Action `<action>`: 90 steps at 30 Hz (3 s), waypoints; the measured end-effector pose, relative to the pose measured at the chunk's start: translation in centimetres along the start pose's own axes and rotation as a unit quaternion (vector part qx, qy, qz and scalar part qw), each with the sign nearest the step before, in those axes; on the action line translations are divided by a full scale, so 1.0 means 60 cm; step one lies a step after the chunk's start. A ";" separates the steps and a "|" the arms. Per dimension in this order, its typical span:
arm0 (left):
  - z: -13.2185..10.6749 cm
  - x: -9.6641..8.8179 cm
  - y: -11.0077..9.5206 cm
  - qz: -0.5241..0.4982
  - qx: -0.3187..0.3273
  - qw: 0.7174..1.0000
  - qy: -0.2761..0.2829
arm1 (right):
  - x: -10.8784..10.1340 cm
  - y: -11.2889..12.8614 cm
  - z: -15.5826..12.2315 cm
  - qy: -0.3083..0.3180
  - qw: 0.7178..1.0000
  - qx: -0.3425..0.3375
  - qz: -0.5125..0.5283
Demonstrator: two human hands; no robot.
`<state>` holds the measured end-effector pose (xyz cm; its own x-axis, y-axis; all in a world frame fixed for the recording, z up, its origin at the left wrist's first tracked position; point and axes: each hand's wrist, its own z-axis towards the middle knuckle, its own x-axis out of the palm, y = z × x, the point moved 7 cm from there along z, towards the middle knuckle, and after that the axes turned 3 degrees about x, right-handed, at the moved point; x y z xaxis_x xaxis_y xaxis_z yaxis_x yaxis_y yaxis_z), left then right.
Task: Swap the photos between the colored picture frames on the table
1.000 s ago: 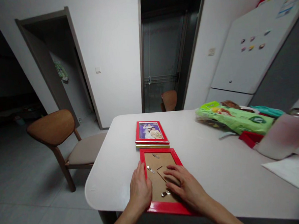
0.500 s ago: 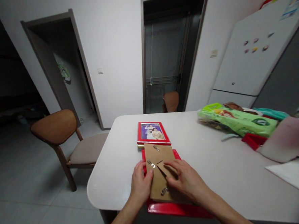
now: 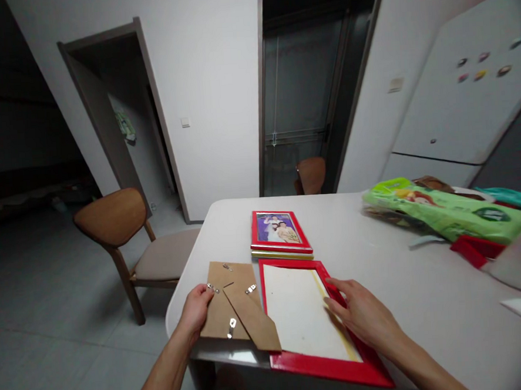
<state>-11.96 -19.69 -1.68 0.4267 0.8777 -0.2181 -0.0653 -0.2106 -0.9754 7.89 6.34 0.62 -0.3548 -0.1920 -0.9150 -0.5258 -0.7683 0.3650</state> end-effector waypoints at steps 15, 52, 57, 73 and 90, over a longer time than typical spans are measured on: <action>-0.018 0.001 -0.047 0.389 0.096 0.915 -0.041 | 0.000 -0.027 0.009 0.033 0.997 0.065 -0.018; -0.056 0.132 -0.127 -0.144 0.040 0.981 0.123 | -0.026 -0.059 -0.009 0.062 0.901 0.161 0.398; -0.033 0.116 -0.037 -0.048 0.007 0.995 0.084 | -0.011 -0.093 0.003 0.017 0.975 0.137 0.172; -0.053 0.122 -0.058 0.270 0.179 0.944 0.067 | -0.029 -0.057 -0.003 -0.082 0.996 0.023 0.029; -0.168 0.216 -0.118 0.260 0.403 0.865 0.144 | 0.006 0.129 -0.019 0.163 0.715 0.096 0.673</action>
<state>3.13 -11.15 2.74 0.3499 0.5859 -0.7310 -0.8750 -0.0742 -0.4783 4.57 -0.34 2.91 -0.4565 -0.8352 0.3067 0.0146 0.3376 0.9412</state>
